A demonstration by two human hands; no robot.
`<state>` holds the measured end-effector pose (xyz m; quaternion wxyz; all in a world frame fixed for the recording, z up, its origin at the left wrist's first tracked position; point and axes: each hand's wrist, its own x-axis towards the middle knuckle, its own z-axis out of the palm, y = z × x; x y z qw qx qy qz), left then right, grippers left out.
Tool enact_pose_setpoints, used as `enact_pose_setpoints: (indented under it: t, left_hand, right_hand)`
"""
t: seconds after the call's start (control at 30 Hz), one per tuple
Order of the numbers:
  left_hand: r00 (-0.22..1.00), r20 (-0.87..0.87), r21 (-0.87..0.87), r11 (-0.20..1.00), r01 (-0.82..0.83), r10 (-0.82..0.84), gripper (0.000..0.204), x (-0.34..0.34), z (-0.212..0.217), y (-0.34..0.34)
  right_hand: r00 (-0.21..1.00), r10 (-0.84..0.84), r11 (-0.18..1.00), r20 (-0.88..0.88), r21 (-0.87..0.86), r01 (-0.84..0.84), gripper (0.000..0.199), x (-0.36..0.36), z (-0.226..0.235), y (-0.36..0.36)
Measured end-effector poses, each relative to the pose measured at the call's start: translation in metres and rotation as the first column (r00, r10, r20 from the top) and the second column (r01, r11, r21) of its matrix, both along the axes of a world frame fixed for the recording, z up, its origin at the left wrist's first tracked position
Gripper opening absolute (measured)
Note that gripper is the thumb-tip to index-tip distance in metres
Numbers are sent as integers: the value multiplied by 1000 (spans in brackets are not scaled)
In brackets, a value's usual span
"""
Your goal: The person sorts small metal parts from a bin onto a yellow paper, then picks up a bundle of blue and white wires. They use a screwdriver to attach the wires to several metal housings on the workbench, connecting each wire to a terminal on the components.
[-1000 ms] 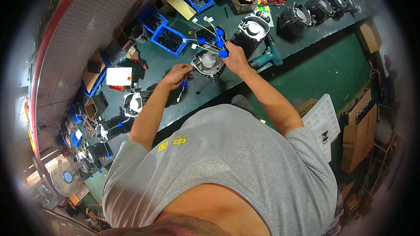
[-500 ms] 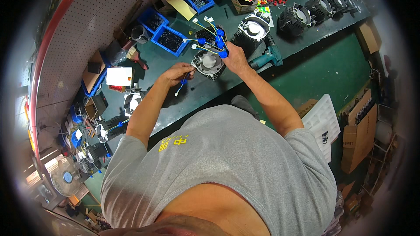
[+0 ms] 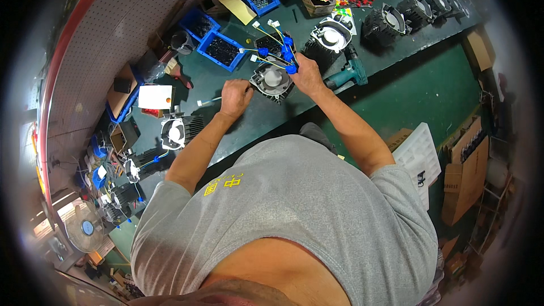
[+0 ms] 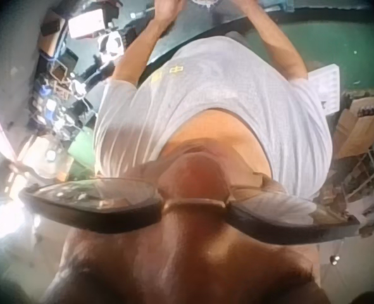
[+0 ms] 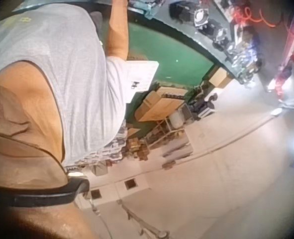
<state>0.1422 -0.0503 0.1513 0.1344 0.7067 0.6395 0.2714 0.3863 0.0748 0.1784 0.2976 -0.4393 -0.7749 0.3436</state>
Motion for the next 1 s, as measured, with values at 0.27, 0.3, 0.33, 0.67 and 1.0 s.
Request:
enact_pose_setpoints:
  t: [0.27, 0.3, 0.33, 0.67, 1.0]
  left_hand:
    - [736, 524, -672, 739, 50, 427, 20, -20, -16, 9]
    - [670, 560, -728, 675, 118, 487, 20, -22, -10, 13]
    - [599, 582, -771, 607, 192, 549, 21, -22, -6, 16]
    - [392, 713, -700, 560, 443, 581, 16, -37, -27, 18]
    - [748, 556, -502, 864, -46, 362, 20, 0, -15, -9]
  right_hand:
    - [997, 32, 998, -74, 48, -29, 20, -9, -3, 1]
    - [999, 23, 999, -45, 44, -21, 20, -7, -6, 2]
    - [1000, 14, 999, -15, 39, -13, 20, -5, -8, 3]
    - [998, 43, 998, -44, 46, -41, 19, -7, -2, 3]
    - [1000, 2, 1000, -11, -14, -2, 19, -10, 2, 0]
